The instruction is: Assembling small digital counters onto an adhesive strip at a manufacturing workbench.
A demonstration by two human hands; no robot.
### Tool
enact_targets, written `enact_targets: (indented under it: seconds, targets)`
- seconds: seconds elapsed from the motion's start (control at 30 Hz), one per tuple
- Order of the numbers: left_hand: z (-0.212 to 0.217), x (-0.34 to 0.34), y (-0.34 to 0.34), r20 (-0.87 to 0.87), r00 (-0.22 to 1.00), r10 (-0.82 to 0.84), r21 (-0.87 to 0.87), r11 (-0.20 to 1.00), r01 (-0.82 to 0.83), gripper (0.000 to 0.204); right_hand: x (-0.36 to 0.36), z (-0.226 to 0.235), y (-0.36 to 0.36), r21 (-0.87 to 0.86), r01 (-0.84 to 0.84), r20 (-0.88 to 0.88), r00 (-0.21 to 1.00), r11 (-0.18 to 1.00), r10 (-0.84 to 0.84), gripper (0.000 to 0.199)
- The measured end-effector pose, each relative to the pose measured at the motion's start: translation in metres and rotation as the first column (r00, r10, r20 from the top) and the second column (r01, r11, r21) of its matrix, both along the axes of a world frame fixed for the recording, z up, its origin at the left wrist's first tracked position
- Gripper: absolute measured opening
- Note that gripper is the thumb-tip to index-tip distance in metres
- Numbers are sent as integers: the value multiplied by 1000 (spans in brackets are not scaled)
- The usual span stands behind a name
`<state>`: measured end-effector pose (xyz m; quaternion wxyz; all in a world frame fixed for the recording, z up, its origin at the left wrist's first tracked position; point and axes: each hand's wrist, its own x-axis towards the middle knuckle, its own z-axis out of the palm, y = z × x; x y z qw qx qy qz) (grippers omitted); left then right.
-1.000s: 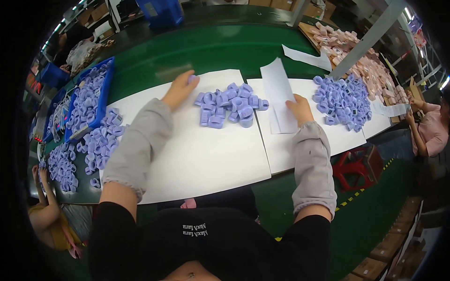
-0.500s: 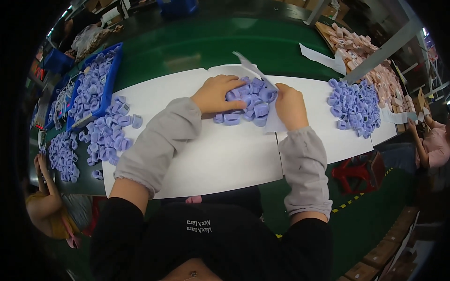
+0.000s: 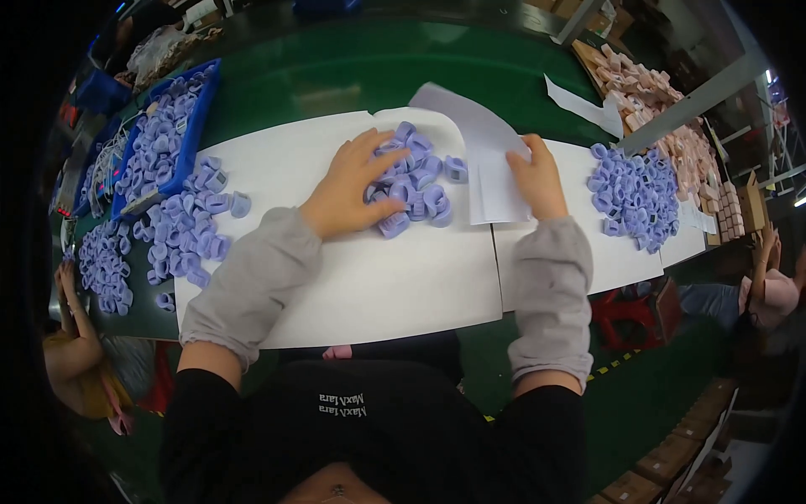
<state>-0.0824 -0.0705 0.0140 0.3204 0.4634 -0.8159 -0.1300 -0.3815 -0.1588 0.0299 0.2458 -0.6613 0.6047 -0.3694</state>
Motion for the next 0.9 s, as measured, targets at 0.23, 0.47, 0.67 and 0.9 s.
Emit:
enact_targets:
  seconds: [0.23,0.47,0.67,0.9]
  targets:
    - [-17,-46,26,384,917,-107,-285,931,228,46,-39,-42,-18,-180,-88,-442,897,980,-1,27]
    - [-19,-68,5,289,957,-16,-279,955,100,41,-46,-37,-13,-25,95,-299,949,995,-98,31]
    - [18,11,39,138,990,-11,-162,986,33,40,-56,-26,-8,-424,8,-424,882,906,-206,32]
    - [4,129,68,-467,778,420,-53,865,-499,30,134,25,78,-49,-243,265,932,969,247,31]
